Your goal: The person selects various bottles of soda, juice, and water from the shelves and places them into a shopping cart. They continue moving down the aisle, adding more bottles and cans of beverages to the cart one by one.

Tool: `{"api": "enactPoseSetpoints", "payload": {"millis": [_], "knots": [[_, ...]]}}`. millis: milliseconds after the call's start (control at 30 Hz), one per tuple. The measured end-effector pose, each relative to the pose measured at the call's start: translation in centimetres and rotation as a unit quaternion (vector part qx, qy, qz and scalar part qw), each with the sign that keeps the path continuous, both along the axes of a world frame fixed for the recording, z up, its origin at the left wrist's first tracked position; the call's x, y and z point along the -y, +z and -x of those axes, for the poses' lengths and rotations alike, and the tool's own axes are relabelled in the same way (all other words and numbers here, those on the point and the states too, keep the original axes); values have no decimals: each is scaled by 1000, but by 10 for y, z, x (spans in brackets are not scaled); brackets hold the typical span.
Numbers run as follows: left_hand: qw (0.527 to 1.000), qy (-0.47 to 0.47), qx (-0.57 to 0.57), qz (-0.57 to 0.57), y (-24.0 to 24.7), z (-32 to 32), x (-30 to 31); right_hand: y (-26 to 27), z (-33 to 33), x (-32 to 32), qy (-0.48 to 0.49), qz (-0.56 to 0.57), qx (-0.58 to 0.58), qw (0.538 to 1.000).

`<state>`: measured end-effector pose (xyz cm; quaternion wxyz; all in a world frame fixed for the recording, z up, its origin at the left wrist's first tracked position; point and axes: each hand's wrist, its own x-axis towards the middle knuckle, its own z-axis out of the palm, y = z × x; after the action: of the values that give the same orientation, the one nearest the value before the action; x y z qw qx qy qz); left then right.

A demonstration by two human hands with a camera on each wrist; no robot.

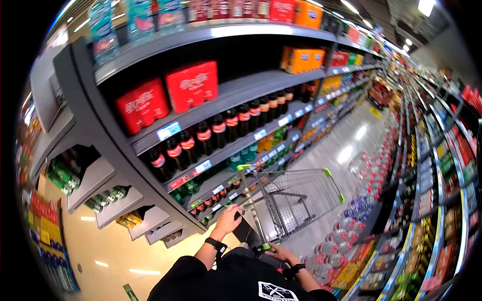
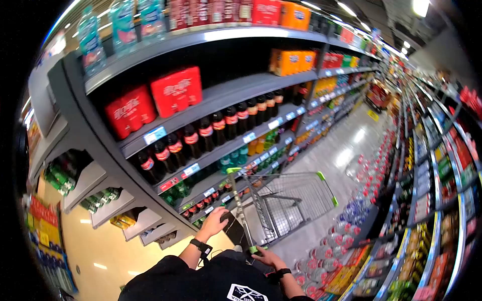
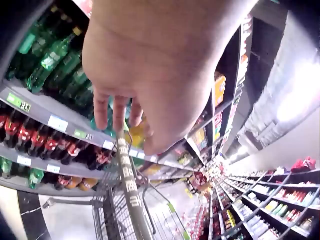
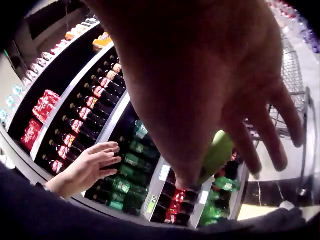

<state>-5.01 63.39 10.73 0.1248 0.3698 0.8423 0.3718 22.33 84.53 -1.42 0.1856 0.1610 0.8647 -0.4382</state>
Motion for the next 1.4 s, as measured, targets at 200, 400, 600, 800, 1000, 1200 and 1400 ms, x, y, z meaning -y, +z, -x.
{"api": "enactPoseSetpoints", "payload": {"millis": [200,400,600,800,1000,1200,1400], "knots": [[980,166,-65,-89,39,52,27,33,75,-30,144,-60,64,986],[866,391,-267,-159,129,96,56,25,134,-53,325,-185,126,919],[786,499,-318,-178,195,131,73,-11,151,-76,372,-29,227,899],[784,526,-215,-250,187,172,74,1,174,-85,348,-8,183,919],[765,582,-213,-178,196,194,81,43,125,-78,198,31,-54,978],[761,607,-210,-95,204,180,78,81,115,-92,157,5,-75,985],[795,533,-248,-150,193,153,50,9,139,-115,196,-13,-28,980]]}}
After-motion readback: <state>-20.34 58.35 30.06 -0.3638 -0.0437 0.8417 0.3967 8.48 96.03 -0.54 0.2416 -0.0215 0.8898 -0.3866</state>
